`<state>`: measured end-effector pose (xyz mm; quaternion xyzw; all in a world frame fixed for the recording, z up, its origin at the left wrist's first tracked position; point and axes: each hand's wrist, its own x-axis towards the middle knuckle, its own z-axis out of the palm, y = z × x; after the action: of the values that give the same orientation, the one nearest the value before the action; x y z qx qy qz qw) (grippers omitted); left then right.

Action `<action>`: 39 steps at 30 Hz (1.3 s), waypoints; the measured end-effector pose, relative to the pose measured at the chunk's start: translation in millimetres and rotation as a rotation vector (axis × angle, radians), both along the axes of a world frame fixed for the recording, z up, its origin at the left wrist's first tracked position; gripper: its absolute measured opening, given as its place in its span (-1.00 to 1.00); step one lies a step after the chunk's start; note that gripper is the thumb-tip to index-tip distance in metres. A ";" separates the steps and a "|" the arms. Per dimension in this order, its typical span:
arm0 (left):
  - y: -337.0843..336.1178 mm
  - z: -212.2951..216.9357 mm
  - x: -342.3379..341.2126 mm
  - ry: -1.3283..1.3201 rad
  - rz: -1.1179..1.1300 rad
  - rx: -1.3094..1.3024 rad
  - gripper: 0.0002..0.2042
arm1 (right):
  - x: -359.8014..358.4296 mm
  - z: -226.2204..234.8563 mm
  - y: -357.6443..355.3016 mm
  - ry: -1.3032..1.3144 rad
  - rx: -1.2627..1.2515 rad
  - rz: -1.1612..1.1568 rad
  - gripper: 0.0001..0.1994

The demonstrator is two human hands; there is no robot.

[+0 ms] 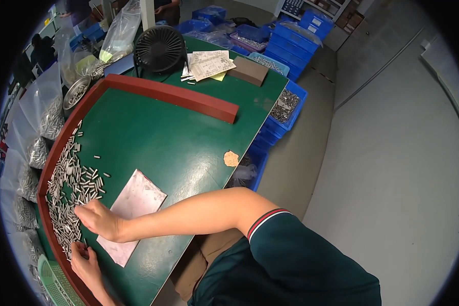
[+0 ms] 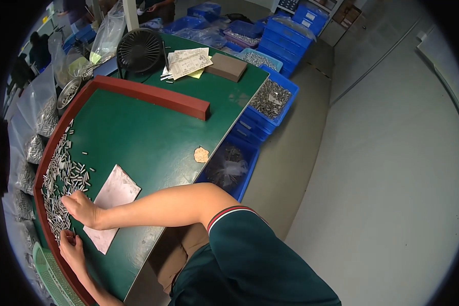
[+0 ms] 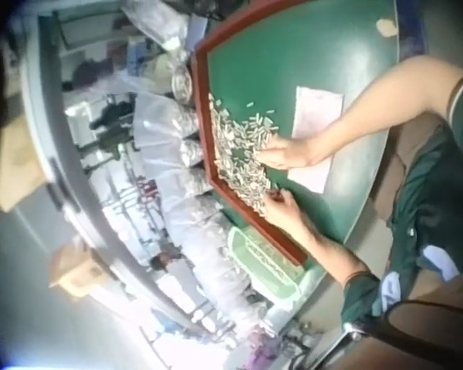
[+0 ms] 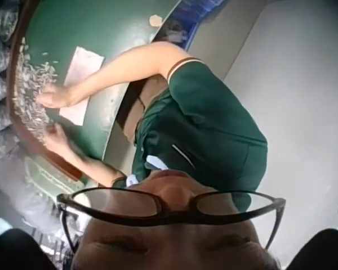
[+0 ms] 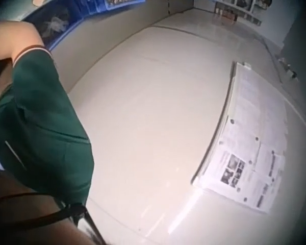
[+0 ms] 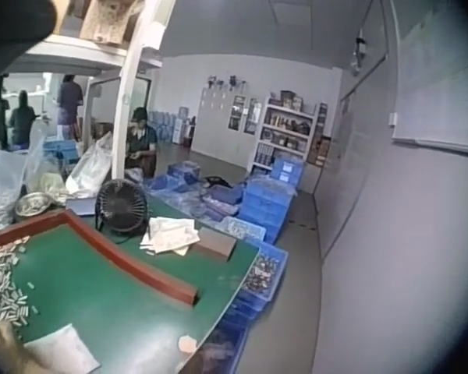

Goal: Manual cleaning or deburring of small metal cylindrical pins using a specialized hand tool on a workbench.

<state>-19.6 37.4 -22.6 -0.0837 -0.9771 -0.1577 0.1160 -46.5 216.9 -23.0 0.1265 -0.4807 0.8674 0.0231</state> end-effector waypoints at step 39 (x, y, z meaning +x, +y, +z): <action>27.2 16.3 0.8 -0.861 -0.108 1.650 -0.84 | 9.0 20.0 18.5 -0.233 -0.132 0.260 -0.56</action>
<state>-18.9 64.6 -6.3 0.0454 -0.5093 -0.8249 -0.2409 -37.5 235.4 -3.1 0.0842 -0.4017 0.9016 -0.1366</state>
